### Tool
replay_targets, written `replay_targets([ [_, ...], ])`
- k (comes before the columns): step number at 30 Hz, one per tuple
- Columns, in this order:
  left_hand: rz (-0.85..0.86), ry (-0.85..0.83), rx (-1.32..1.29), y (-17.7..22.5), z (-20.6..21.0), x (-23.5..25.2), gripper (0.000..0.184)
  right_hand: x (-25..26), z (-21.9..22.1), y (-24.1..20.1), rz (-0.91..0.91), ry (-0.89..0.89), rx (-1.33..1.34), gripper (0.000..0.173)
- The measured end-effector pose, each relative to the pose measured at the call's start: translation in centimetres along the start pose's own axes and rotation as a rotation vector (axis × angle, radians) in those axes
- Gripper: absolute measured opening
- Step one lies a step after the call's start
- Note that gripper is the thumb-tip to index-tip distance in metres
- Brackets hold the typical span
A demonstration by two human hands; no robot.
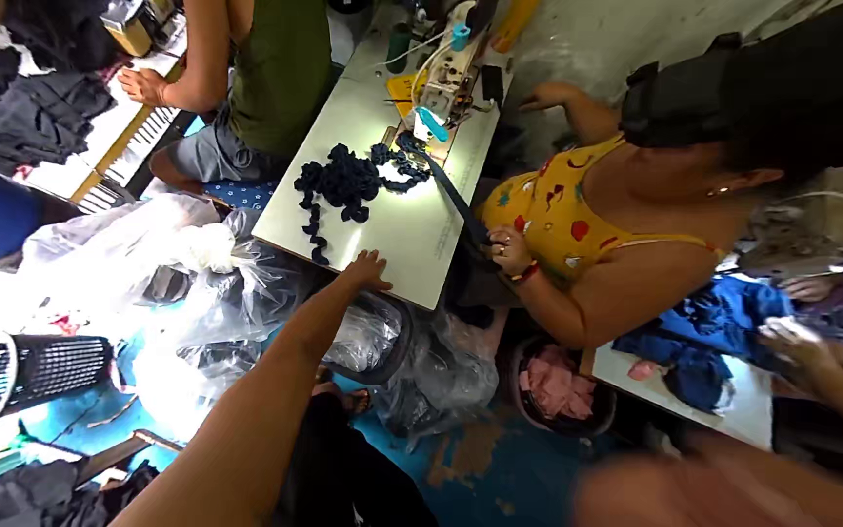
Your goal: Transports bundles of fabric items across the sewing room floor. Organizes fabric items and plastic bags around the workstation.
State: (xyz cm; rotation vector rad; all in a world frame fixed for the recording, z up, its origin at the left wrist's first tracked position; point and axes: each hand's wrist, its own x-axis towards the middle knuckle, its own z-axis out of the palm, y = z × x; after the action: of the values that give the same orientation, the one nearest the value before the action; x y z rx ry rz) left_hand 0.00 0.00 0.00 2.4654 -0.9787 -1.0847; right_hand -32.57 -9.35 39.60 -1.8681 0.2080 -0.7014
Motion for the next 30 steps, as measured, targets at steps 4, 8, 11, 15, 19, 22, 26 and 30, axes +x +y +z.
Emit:
replay_targets([
  [4, 0.057, -0.105, 0.017, -0.3, -3.2, 1.6, 0.068, -0.9, 8.5, 22.0, 0.489, -0.243, -0.373, 0.051],
  [8, 0.060, 0.090, -0.001, -1.4, -8.0, 3.6, 0.051, -0.1, 13.8, 33.0, 0.783, -0.461, -0.609, 0.064],
  [11, 0.056, 0.390, 0.053, -2.6, -10.8, 6.5, 0.055, 2.1, 18.4, 36.8, 0.717, -0.340, -0.837, 0.061],
  [15, 0.108, 0.435, 0.143, -3.7, -12.6, 10.5, 0.075, 3.8, 22.7, 40.7, 0.557, -0.255, -0.988, 0.064],
  [19, 0.123, 0.431, 0.193, -5.1, -13.6, 15.0, 0.088, 5.9, 25.7, 44.1, 0.565, -0.118, -0.980, 0.077],
  [22, 0.108, 0.350, 0.208, -6.9, -14.5, 17.5, 0.075, 5.4, 27.2, 45.6, 0.534, -0.002, -1.131, 0.073],
  [26, 0.211, 0.405, 0.104, -9.6, -17.2, 17.2, 0.038, 5.0, 28.0, 45.7, 0.515, -0.010, -1.267, 0.071],
  [30, 0.237, 0.593, -0.280, -12.8, -19.4, 13.3, 0.034, 4.7, 27.9, 46.2, 0.504, 0.004, -1.268, 0.070],
])
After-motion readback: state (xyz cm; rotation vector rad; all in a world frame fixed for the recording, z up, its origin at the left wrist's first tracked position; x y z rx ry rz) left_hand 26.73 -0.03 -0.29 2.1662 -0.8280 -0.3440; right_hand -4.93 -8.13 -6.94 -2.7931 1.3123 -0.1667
